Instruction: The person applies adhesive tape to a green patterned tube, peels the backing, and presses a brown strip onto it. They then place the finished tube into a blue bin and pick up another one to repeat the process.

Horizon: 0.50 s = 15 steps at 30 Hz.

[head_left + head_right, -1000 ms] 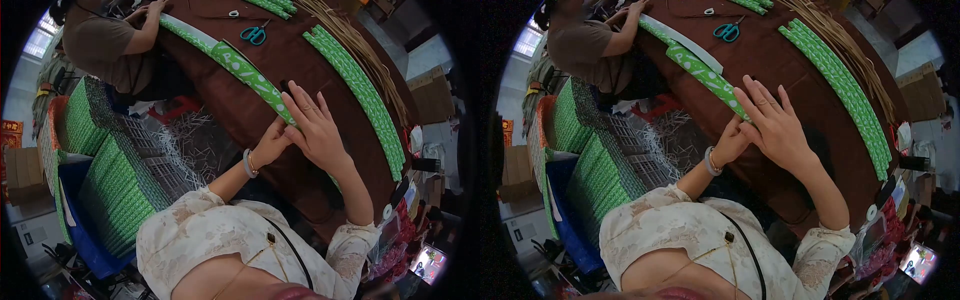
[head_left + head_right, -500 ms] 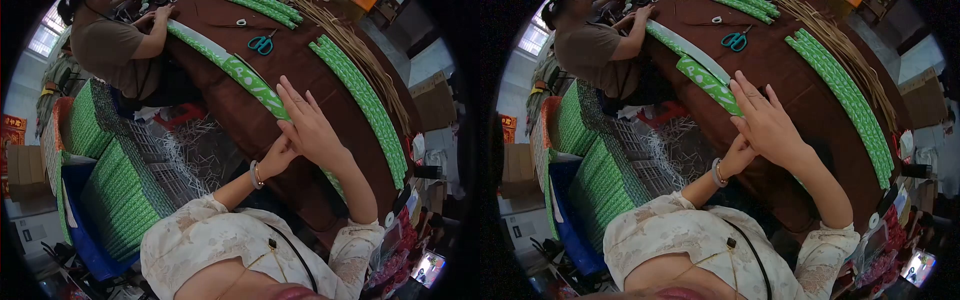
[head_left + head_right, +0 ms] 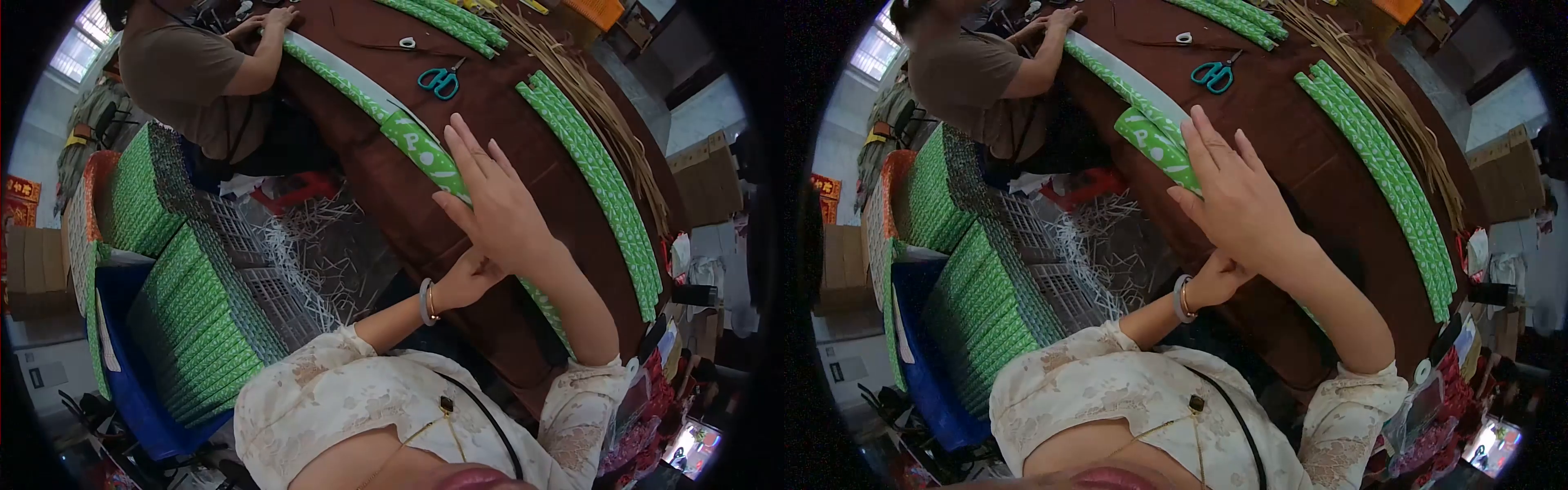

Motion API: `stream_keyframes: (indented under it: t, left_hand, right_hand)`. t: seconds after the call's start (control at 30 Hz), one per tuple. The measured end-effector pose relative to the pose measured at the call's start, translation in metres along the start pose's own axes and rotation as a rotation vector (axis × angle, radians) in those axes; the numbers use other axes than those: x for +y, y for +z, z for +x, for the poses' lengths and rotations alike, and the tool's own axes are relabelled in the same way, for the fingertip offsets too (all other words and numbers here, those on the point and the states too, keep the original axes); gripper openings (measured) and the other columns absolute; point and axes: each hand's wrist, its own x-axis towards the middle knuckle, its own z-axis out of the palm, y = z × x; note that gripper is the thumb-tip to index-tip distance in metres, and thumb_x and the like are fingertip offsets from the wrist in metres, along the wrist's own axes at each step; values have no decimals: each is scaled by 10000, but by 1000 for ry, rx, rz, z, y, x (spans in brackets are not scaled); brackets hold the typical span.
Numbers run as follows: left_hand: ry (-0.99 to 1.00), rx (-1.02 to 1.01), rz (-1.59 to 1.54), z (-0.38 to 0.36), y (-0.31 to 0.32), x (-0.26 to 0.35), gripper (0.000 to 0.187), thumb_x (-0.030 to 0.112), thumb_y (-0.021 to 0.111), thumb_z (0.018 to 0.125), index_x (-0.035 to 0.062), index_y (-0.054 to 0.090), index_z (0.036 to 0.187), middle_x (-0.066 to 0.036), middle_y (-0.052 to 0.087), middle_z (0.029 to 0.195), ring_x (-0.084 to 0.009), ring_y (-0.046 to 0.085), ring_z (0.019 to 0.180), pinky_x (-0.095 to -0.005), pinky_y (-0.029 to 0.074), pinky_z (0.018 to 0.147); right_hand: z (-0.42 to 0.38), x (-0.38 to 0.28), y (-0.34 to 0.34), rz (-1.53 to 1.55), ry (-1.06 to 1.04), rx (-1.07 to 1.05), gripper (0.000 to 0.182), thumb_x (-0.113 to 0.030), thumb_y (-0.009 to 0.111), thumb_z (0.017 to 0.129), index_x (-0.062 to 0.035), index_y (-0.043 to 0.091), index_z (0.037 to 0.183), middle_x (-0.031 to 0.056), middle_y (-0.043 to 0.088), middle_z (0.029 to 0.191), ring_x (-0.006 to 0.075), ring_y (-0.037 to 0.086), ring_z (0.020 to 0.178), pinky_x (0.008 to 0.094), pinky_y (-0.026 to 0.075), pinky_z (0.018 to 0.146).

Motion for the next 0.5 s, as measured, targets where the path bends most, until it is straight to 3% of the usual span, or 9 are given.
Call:
stream_keyframes:
  t: [0.07,0.2,0.3,0.37,0.5]
  left_hand:
    - [22,22,224,-2,-1,-2,325,87,522,854,37,422,1159,-42,499,1044,-144,487,912,-280,399,814]
    - [104,159,218,-2,5,-1,286,103,538,847,35,458,1113,-49,518,1009,-160,493,902,-290,401,790]
    - [123,26,258,-5,0,0,251,95,522,856,36,468,1094,-39,522,968,-147,487,860,-276,399,755]
    - [-250,-84,169,-1,0,14,294,50,526,839,24,481,1129,-97,521,1125,-211,482,1049,-325,374,885]
    - [-151,1,46,-8,1,-5,269,42,533,834,25,496,1100,-92,530,1104,-216,490,1034,-325,378,874]
  right_hand:
    - [0,-6,2,-275,-87,32,607,-218,595,771,61,340,1246,198,335,1325,276,433,1149,425,329,951]
    - [1,-9,5,-343,-115,42,622,-200,612,746,54,344,1246,196,334,1327,267,437,1147,424,335,947]
    - [8,-12,0,-142,-47,48,611,-213,606,761,47,344,1249,197,336,1324,268,436,1148,426,338,944]
    - [17,-7,5,-20,-21,132,645,-178,609,763,-4,298,1301,150,321,1348,291,434,1141,414,318,969]
    - [22,-10,10,2,-29,82,621,-181,604,775,-2,312,1293,143,338,1338,284,433,1142,410,321,967]
